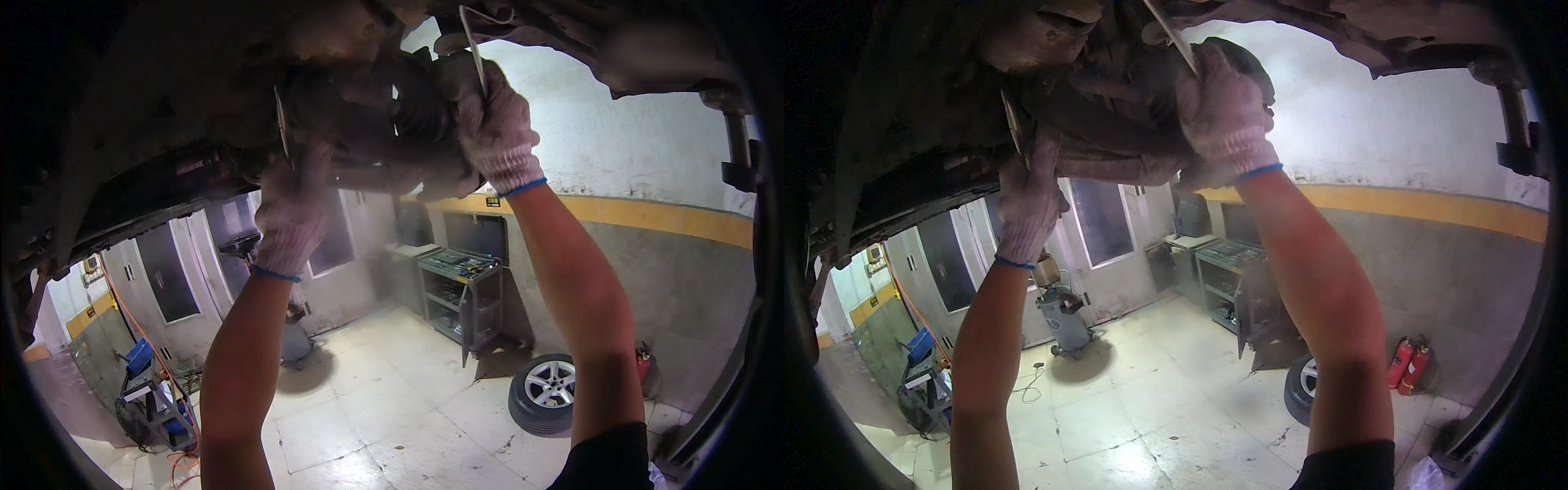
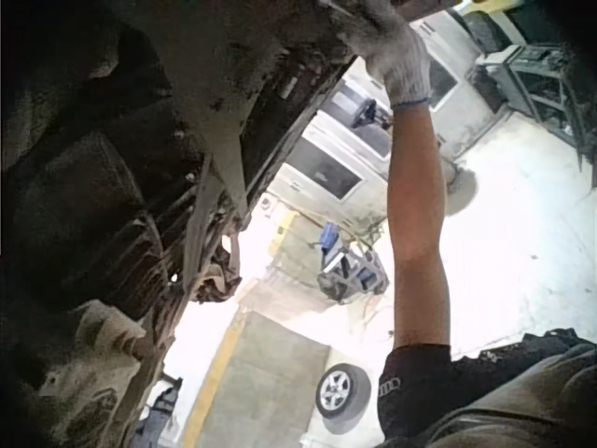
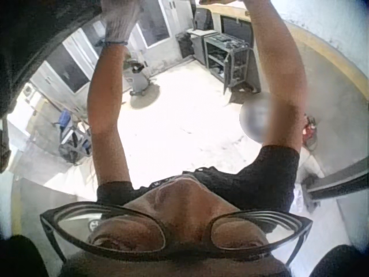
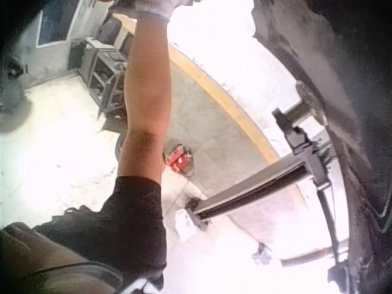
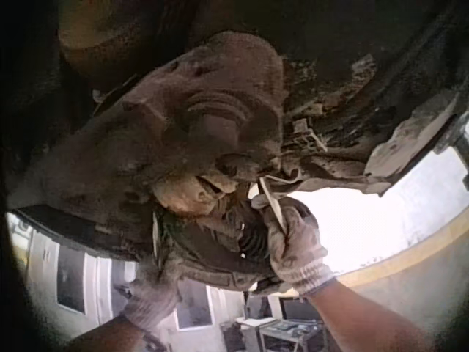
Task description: The person uses a wrench to loosen and remove bolts from the underside of a car's suspension system. After removing the bolts, the person walks to a tool cart and places the wrench back in the toolbox.
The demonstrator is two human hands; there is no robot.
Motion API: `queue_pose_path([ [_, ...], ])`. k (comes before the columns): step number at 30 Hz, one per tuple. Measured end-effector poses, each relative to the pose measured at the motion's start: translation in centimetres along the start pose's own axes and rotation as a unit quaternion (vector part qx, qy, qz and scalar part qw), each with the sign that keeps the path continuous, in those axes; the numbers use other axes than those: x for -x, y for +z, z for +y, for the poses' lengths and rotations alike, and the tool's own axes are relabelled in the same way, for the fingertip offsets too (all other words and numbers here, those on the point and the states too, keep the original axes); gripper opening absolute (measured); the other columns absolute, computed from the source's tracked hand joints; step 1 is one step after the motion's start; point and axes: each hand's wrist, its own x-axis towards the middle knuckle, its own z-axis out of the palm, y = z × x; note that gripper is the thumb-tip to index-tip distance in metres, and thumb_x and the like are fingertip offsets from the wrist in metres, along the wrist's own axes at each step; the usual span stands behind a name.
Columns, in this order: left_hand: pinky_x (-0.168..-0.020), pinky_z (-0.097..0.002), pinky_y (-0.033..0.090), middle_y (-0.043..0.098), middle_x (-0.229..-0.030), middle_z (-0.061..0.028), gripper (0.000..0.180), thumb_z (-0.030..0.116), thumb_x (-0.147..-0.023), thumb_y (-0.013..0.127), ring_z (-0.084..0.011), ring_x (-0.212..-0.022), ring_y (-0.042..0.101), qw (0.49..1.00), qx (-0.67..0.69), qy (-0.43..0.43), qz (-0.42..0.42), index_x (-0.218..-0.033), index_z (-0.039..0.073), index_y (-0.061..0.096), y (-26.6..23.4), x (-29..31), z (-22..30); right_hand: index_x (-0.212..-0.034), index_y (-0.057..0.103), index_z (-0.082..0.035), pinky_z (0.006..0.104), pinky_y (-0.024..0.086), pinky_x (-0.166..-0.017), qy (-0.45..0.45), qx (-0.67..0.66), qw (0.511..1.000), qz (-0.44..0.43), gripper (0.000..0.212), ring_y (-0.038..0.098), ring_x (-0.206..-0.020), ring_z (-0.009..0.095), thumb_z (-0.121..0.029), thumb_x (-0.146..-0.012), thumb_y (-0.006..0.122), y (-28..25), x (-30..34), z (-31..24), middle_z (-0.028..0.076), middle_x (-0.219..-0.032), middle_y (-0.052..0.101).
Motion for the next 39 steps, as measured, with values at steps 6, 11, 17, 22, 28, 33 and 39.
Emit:
queue_pose_path([
  [6, -0.051, -0.0296, 0.05, 0.059, -0.074, -0.0049, 0.064, 0.059, -0.094, 0.065, -0.0121, -0.061, 0.059, 0.997, -0.029, -0.068, 0.026, -0.115, 0.0, 0.065, 1.8, -1.9, -0.9, -0.13, 0.057, -0.006, 0.0471, 0.056, -0.079, 0.083, -0.027, 0.991, -0.099, 0.035, 0.069, -0.097, 0.046, -0.027, -0.103, 0.058, -4.4, 3.2, -5.4, 0.025, -0.103, 0.071],
  [11, -0.079, -0.0414, 0.054, 0.071, -0.092, -0.0143, 0.066, 0.059, -0.095, 0.063, -0.0272, -0.083, 0.068, 0.994, -0.048, -0.002, 0.103, -0.118, -0.003, 0.067, 3.5, -3.2, 0.5, -0.12, 0.055, -0.008, 0.059, 0.054, -0.08, 0.13, -0.015, 0.981, -0.145, 0.032, 0.067, -0.095, 0.05, -0.035, -0.103, 0.054, -7.0, 4.2, -8.4, 0.026, -0.099, 0.07],
  [17, -0.093, -0.0457, 0.05, 0.072, -0.109, -0.0217, 0.067, 0.06, -0.094, 0.062, -0.0372, -0.103, 0.069, 0.995, -0.029, -0.004, 0.091, -0.119, -0.002, 0.067, 3.3, -3.3, 2.5, -0.119, 0.054, -0.005, 0.0576, 0.055, -0.076, 0.145, -0.05, 0.97, -0.189, 0.033, 0.068, -0.091, 0.049, -0.034, -0.103, 0.054, -6.7, 3.5, -8.5, 0.029, -0.093, 0.07],
  [22, -0.095, -0.0458, 0.05, 0.072, -0.108, -0.0239, 0.069, 0.062, -0.094, 0.062, -0.0394, -0.105, 0.068, 0.99, -0.081, -0.081, 0.085, -0.119, -0.002, 0.067, 3.8, -2.7, 3.8, -0.131, 0.05, -0.005, 0.0567, 0.056, -0.08, 0.124, 0.038, 0.969, -0.212, 0.042, 0.069, -0.094, 0.046, -0.031, -0.099, 0.057, -6.8, 3.2, -7.7, 0.028, -0.099, 0.07],
  [28, -0.072, -0.0372, 0.054, 0.07, -0.094, -0.0152, 0.065, 0.059, -0.094, 0.065, -0.0247, -0.081, 0.069, 0.987, -0.085, -0.136, 0.003, -0.115, -0.002, 0.067, 2.0, -1.2, 4.6, -0.136, 0.05, -0.01, 0.0543, 0.057, -0.079, 0.01, 0.135, 0.986, -0.101, 0.045, 0.068, -0.094, 0.045, -0.028, -0.096, 0.059, -3.9, 1.3, -3.6, 0.026, -0.103, 0.069],
  [33, -0.054, -0.0306, 0.052, 0.065, -0.084, -0.0069, 0.06, 0.053, -0.095, 0.067, -0.0142, -0.062, 0.063, 0.993, -0.079, -0.087, -0.017, -0.118, -0.003, 0.063, 0.1, 0.2, 4.3, -0.13, 0.054, -0.009, 0.05, 0.058, -0.07, -0.124, 0.148, 0.981, 0.009, 0.04, 0.071, -0.081, 0.038, -0.031, -0.097, 0.059, -1.1, -2.4, 1.1, 0.02, -0.089, 0.071],
  [39, -0.05, -0.0297, 0.05, 0.063, -0.083, -0.0065, 0.063, 0.054, -0.091, 0.071, -0.0127, -0.058, 0.061, 0.993, -0.03, -0.117, -0.001, -0.118, -0.002, 0.06, 0.7, -0.3, 1.6, -0.131, 0.052, -0.008, 0.0511, 0.058, -0.074, -0.087, 0.095, 0.991, -0.025, 0.04, 0.071, -0.086, 0.041, -0.031, -0.098, 0.058, -1.1, -0.4, 0.5, 0.021, -0.091, 0.071],
])
